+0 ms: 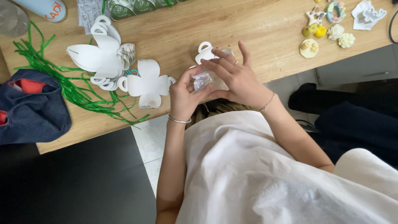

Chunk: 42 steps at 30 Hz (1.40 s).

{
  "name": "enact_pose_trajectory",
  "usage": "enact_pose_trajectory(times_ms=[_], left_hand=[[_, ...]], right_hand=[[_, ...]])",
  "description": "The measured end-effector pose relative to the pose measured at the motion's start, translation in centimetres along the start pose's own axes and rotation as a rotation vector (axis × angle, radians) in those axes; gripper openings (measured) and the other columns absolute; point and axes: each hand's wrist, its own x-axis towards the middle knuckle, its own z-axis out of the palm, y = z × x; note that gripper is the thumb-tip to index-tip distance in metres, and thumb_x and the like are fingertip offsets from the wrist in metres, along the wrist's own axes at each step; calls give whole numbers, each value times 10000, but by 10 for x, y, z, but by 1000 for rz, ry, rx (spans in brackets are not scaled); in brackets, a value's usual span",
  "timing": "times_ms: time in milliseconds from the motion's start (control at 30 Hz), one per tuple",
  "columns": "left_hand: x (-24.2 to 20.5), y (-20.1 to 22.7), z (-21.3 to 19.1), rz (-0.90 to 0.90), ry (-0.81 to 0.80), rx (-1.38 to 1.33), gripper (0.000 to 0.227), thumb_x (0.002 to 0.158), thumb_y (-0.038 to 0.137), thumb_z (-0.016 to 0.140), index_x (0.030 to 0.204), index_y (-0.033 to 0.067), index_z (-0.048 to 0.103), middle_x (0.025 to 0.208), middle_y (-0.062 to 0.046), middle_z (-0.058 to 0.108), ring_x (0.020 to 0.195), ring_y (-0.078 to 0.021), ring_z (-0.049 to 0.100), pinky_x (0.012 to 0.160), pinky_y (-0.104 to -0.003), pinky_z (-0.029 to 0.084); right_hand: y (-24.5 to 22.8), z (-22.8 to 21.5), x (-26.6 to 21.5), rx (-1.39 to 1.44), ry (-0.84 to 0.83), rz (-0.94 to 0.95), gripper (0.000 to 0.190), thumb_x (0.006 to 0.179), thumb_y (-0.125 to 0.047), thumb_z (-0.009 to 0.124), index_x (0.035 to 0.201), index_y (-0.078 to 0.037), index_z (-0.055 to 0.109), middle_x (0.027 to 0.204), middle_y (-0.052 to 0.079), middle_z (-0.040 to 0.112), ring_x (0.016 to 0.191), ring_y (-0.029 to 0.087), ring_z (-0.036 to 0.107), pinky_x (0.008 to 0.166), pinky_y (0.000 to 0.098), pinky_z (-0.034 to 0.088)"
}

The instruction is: Assembling and tying ribbons on small gift packages containing decorative items.

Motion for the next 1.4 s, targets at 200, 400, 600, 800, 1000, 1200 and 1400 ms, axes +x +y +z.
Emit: enact_pose_trajectory(times_ms=[200, 400, 600, 800, 1000, 1200, 1400], left_hand=[[-5, -2, 0, -2, 9, -14, 654, 863, 85, 854, 1410, 5, 505, 1194, -73, 689, 1071, -154, 715, 926, -304, 633], [-1, 28, -3, 386, 57, 312, 719, 791, 162, 897, 1360, -28, 501, 1212, -185, 568, 1059, -237, 621, 850, -317, 580], [-3, -26, -1, -69, 172, 18, 209, 962, 131, 811, 1075, -13, 710, 898, -59, 743, 801, -77, 663, 726, -238, 548], [-7, -34, 5, -22, 311, -100, 179, 996, 142, 740, 1023, -23, 674, 915, -47, 738, 808, -62, 668, 726, -218, 550], [-4, -57, 14, -133, 333, -246, 217, 1005, 183, 701, 1030, -26, 646, 892, -78, 739, 735, -94, 668, 651, -271, 588], [6, -84, -2, -118, 259, 64, 343, 1038, 282, 649, 1230, 5, 587, 1108, -145, 766, 969, -207, 762, 853, -312, 614], [44, -78, -14, 20, 39, 573, 837, 878, 380, 864, 1485, 36, 402, 1479, -223, 491, 1381, -379, 511, 1138, -454, 454]], right_hand=[[19, 33, -30, 174, -256, 250, 527, 815, -309, 843, 1288, -128, 694, 1068, 78, 722, 1061, 258, 680, 1140, 519, 368], [27, 35, -37, 488, -314, 481, 461, 806, -257, 859, 1194, -56, 713, 1043, 130, 742, 927, 295, 710, 830, 365, 551], [25, 35, -37, 716, -342, 584, 499, 763, -234, 912, 1168, -19, 716, 1028, 95, 779, 874, 199, 711, 819, 341, 560], [35, 48, -44, 962, -334, 818, 385, 787, -138, 891, 1086, 31, 717, 999, 83, 763, 883, 127, 695, 774, 289, 583], [49, 70, -58, 1398, 82, 1124, 332, 830, -39, 819, 1120, 32, 672, 1007, 100, 764, 912, 153, 742, 823, 290, 634], [85, 77, -69, 1231, 343, 1334, 220, 906, -94, 786, 1051, 31, 678, 975, 119, 776, 864, 169, 764, 783, 315, 657], [119, 121, -78, 878, 108, 984, 291, 888, -92, 840, 1067, 43, 655, 984, 120, 766, 893, 155, 748, 785, 296, 632]])
